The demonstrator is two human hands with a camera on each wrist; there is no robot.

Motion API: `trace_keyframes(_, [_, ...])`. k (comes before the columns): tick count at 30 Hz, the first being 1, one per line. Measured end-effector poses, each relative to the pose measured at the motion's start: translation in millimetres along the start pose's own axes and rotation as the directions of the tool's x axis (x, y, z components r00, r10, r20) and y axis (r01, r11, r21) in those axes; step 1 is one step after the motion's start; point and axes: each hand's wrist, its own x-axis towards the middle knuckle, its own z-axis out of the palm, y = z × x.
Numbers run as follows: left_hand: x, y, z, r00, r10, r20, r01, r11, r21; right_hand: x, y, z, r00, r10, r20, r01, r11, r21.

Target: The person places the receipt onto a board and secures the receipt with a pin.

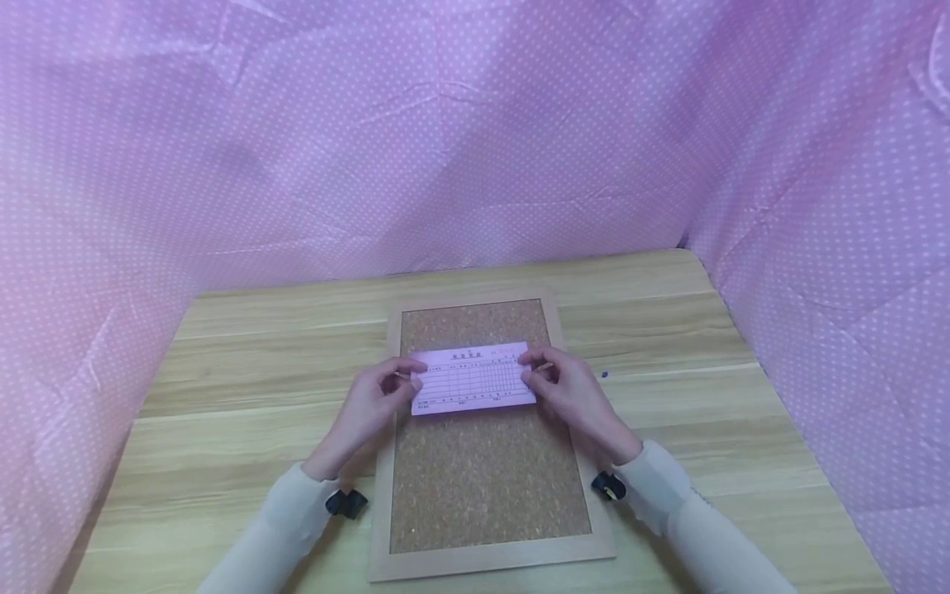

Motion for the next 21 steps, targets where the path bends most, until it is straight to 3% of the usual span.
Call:
trace_keyframes(15, [1.8,-3.3,3.0,0.998,-0.035,0.06,0.029,0.995,0.091,4.3,7.2,0.1,0.999,-0.027,0.032,0.029,0.998,-0.064])
trace_keyframes(21, [2.1,-6.3,3.6,0.997,-0.023,0.08,0.011,0.991,0.137,6.5,11.4,-0.3,0.997,-0.053,0.063,0.06,0.992,-0.11])
